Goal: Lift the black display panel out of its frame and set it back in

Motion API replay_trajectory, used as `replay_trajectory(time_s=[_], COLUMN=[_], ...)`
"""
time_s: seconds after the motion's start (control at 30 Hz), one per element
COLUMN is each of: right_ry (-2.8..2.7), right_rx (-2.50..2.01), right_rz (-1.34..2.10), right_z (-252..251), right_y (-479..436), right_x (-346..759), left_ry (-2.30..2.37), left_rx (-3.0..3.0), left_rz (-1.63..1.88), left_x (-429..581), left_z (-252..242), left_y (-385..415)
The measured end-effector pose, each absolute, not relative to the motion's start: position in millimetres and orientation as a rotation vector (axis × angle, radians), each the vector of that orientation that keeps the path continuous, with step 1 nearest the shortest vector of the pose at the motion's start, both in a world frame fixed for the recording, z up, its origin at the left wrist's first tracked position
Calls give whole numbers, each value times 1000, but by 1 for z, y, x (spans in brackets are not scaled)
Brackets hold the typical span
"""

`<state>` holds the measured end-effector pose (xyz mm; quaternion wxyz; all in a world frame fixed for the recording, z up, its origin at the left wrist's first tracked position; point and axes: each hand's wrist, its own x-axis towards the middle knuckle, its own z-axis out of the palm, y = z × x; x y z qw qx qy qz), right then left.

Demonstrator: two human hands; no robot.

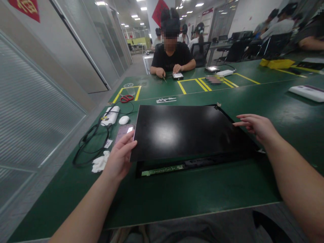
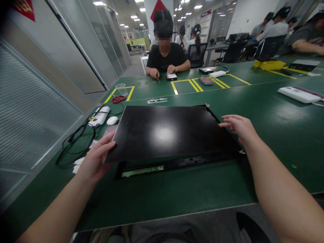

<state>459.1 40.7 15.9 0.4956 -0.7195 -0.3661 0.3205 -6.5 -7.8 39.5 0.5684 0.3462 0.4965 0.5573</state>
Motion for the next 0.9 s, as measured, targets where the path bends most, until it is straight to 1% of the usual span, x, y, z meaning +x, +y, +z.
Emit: replay_trajectory(time_s=[0.6, 0.9], right_ry=[-877, -1150], right_rx=[-1776, -1982], right_rz=[717, 448], right_z=[15, 10], right_y=[40, 39], right_x=[456, 458], left_ry=[1214, 1231], left_rx=[753, 762], left_rz=[1293, 1265], left_x=[1, 3], left_z=[27, 23], left_y=[-4, -1])
